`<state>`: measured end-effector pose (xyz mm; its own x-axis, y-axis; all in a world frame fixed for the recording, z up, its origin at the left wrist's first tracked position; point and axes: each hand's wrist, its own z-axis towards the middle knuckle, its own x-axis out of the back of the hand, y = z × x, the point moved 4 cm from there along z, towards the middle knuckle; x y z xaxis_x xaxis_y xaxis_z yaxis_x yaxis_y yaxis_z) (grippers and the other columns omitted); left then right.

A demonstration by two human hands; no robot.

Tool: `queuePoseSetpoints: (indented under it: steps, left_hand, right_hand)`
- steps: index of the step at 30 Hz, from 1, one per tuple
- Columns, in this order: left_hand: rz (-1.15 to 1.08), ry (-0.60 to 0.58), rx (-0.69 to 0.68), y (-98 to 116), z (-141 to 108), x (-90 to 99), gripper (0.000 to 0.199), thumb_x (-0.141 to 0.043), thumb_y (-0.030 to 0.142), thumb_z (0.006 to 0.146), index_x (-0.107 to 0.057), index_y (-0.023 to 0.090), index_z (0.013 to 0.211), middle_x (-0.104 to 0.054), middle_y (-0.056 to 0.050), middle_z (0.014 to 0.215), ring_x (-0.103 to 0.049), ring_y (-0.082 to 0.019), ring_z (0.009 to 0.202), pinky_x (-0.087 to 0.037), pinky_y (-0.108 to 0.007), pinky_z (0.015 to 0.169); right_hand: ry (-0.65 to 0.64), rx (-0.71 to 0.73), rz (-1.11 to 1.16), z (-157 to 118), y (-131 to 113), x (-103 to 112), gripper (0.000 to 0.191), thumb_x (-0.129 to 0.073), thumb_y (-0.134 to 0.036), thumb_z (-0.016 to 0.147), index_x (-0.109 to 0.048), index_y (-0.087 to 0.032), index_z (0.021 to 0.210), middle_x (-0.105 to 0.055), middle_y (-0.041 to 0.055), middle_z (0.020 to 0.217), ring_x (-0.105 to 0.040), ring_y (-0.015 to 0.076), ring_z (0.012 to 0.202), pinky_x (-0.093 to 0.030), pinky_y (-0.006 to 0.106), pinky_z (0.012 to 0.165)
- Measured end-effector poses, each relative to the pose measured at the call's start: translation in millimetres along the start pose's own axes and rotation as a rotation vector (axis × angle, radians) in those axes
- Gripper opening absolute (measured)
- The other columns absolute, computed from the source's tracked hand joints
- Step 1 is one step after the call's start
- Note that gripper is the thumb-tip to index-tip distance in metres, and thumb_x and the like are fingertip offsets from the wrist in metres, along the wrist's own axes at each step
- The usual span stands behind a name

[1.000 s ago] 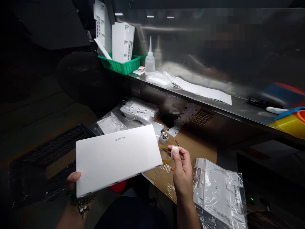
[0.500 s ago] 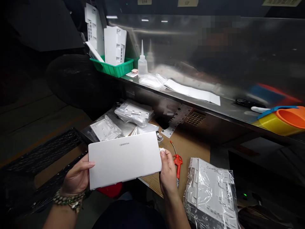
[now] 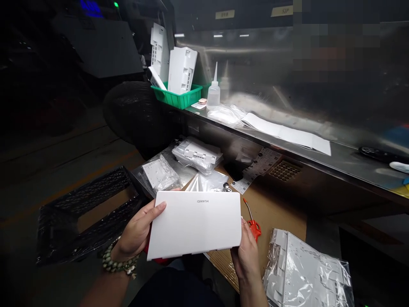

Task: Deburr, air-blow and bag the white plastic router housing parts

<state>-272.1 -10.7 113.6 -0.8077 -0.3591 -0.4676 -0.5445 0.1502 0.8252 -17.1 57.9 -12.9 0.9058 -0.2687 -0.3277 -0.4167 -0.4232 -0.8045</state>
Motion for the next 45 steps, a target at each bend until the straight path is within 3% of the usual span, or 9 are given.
queuePoseSetpoints:
  steps: [8, 13, 18, 22, 25, 32, 36, 40, 45]
  left_hand:
    - [-0.054, -0.078, 0.087, -2.1, 8.1, 4.1, 0.085, -0.046, 0.082, 0.084, -0.073, 0.011, 0.122, -0.079, -0.018, 0.1, -0.073, -0.037, 0.1, -0.06, -0.046, 0.085]
    - [0.344, 0.003, -0.049, -4.6, 10.1, 23.1, 0.05, -0.092, 0.047, 0.063, -0.081, 0.016, 0.1, -0.081, -0.011, 0.094, -0.075, -0.031, 0.091, -0.06, -0.037, 0.081]
    - [0.469, -0.013, -0.25, -2.8, 4.8, 27.6, 0.016, -0.084, 0.035, 0.075, -0.082, 0.026, 0.089, -0.082, -0.001, 0.096, -0.074, -0.029, 0.099, -0.057, -0.043, 0.097]
    - [0.524, -0.098, -0.361, -0.7, 3.9, 24.0, 0.013, -0.079, 0.03, 0.081, -0.082, 0.031, 0.093, -0.081, 0.001, 0.106, -0.068, -0.028, 0.118, -0.045, -0.046, 0.114]
    - [0.584, -0.191, -0.424, 1.1, 6.4, 17.0, 0.013, -0.079, 0.031, 0.082, -0.083, 0.029, 0.095, -0.081, -0.003, 0.104, -0.07, -0.029, 0.114, -0.042, -0.047, 0.116]
    - [0.555, -0.274, -0.471, 3.6, 8.5, 12.2, 0.014, -0.081, 0.034, 0.082, -0.083, 0.026, 0.093, -0.081, -0.008, 0.101, -0.072, -0.032, 0.109, -0.04, -0.052, 0.115]
    - [0.433, -0.27, -0.528, -1.1, 7.6, 16.4, 0.057, -0.061, 0.074, 0.081, -0.083, 0.022, 0.089, -0.08, -0.011, 0.105, -0.062, -0.037, 0.125, -0.023, -0.052, 0.124]
    - [-0.22, -0.042, -0.274, -12.2, 17.7, 30.5, 0.082, -0.028, 0.085, 0.087, -0.069, 0.028, 0.131, -0.049, -0.007, 0.157, -0.03, -0.034, 0.152, -0.017, -0.053, 0.126]
    - [-0.615, -0.333, 0.178, -29.7, 33.5, 22.1, 0.076, -0.031, 0.058, 0.101, -0.033, 0.006, 0.156, -0.046, -0.026, 0.154, -0.037, -0.038, 0.148, -0.019, -0.06, 0.122]
  right_hand:
    - [0.132, 0.219, -0.141, -6.6, -7.9, 8.5, 0.056, -0.071, -0.057, 0.081, -0.066, -0.021, 0.124, -0.071, 0.0084, 0.123, -0.067, 0.0239, 0.107, -0.056, 0.029, 0.08]
    - [0.007, 0.474, -0.276, -9.0, -13.1, 8.7, 0.044, -0.058, -0.06, 0.091, -0.058, -0.023, 0.116, -0.068, 0.0021, 0.09, -0.062, 0.0178, 0.074, -0.049, 0.028, 0.064]
    - [0.015, 0.719, -0.234, -23.0, -48.6, -0.6, 0.031, -0.056, -0.05, 0.098, -0.05, -0.024, 0.114, -0.071, 0.0034, 0.096, -0.068, 0.0188, 0.091, -0.052, 0.034, 0.083]
    - [-0.093, 0.541, -0.055, -32.0, -69.6, -10.1, 0.026, -0.054, -0.049, 0.1, -0.047, -0.027, 0.113, -0.073, 0.0013, 0.103, -0.064, 0.0108, 0.057, -0.051, 0.026, 0.057]
    - [-0.204, 0.332, 0.013, -36.0, -70.1, -15.9, 0.032, -0.06, -0.052, 0.095, -0.047, -0.025, 0.107, -0.075, 0.0057, 0.105, -0.063, 0.0114, 0.047, -0.048, 0.025, 0.044]
    - [-0.174, 0.268, 0.088, -36.8, -63.5, -16.2, 0.036, -0.073, -0.05, 0.086, -0.054, -0.022, 0.097, -0.076, 0.0029, 0.085, -0.07, 0.0157, 0.062, -0.059, 0.03, 0.06]
    - [-0.172, 0.315, 0.165, -45.2, -63.9, -24.8, 0.029, -0.067, -0.046, 0.091, -0.056, -0.02, 0.085, -0.067, -0.0012, 0.075, -0.06, 0.0105, 0.059, -0.053, 0.023, 0.059]
    - [-0.196, 0.421, 0.224, -66.9, -70.0, -40.8, 0.032, -0.052, -0.049, 0.099, -0.054, -0.022, 0.084, -0.054, -0.0054, 0.061, -0.051, 0.0109, 0.051, -0.044, 0.022, 0.05]
    - [-0.213, 0.561, 0.18, -86.2, -83.5, -50.4, 0.025, -0.049, -0.047, 0.099, -0.057, -0.024, 0.106, -0.052, -0.0073, 0.053, -0.044, 0.0115, 0.039, -0.036, 0.022, 0.04]
